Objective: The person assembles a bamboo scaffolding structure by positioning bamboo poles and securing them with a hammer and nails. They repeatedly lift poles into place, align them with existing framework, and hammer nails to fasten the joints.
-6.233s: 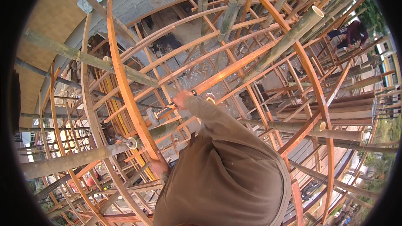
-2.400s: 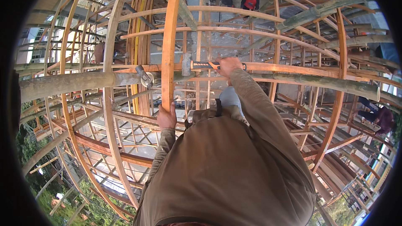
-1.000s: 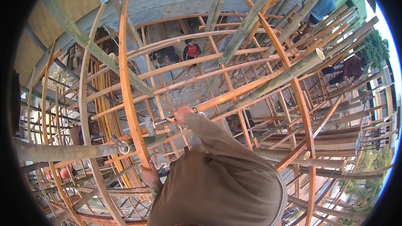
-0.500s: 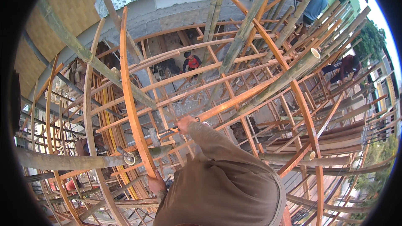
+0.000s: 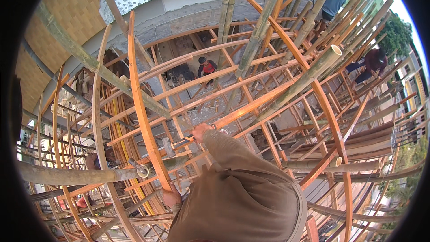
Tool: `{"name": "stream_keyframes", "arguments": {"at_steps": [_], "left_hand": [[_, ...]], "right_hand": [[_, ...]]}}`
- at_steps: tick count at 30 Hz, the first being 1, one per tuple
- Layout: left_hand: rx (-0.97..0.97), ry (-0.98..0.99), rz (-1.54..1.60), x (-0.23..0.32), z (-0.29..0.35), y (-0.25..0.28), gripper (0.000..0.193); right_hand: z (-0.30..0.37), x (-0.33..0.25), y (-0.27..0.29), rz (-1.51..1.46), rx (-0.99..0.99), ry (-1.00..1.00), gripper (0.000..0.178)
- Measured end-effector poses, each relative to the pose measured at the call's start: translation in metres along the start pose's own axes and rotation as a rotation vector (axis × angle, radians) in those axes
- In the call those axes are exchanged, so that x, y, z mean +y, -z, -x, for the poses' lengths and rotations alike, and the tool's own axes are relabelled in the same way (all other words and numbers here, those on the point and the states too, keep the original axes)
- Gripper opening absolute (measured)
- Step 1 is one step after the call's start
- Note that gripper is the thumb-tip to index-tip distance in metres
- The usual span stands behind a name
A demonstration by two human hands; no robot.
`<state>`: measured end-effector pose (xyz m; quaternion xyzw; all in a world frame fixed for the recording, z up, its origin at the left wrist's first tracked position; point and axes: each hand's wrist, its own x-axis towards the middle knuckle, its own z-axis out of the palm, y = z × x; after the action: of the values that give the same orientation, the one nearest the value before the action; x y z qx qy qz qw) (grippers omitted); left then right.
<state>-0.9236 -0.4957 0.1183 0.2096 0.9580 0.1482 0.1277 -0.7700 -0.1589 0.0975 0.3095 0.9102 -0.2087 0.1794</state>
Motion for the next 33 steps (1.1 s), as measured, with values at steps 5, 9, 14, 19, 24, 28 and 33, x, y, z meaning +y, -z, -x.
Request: {"name": "stream_keyframes", "arguments": {"at_steps": [5,9,14,19,24,28,33], "left_hand": [[-0.018,-0.005,-0.015,0.0022,0.0002,0.0043,0.067],[-0.032,0.005,-0.006,-0.0005,-0.0013,0.0015,0.07],[-0.038,0.008,-0.027,-0.0048,-0.0035,-0.0039,0.074],[-0.046,0.012,-0.03,-0.0068,-0.0043,-0.005,0.078],[-0.058,0.006,-0.025,-0.0047,-0.0034,-0.0012,0.079],[-0.057,0.032,-0.05,-0.0008,-0.0028,0.0,0.073],[-0.028,0.007,-0.058,0.0001,-0.0018,0.0008,0.069]], "right_hand": [[0.0046,-0.0023,0.0046,-0.009,0.016,-0.011,0.048],[0.0056,-0.0029,0.007,0.003,0.008,-0.011,0.051],[0.0046,-0.002,0.0067,-0.014,-0.007,-0.019,0.05],[0.0036,-0.0012,0.0055,-0.01,-0.009,-0.019,0.048],[0.0014,0.0002,0.0018,-0.003,0.003,-0.005,0.046],[-0.0008,0.002,-0.0017,-0.015,0.001,-0.005,0.046],[-0.0018,0.0012,-0.0014,-0.006,0.001,0.003,0.048]]}}
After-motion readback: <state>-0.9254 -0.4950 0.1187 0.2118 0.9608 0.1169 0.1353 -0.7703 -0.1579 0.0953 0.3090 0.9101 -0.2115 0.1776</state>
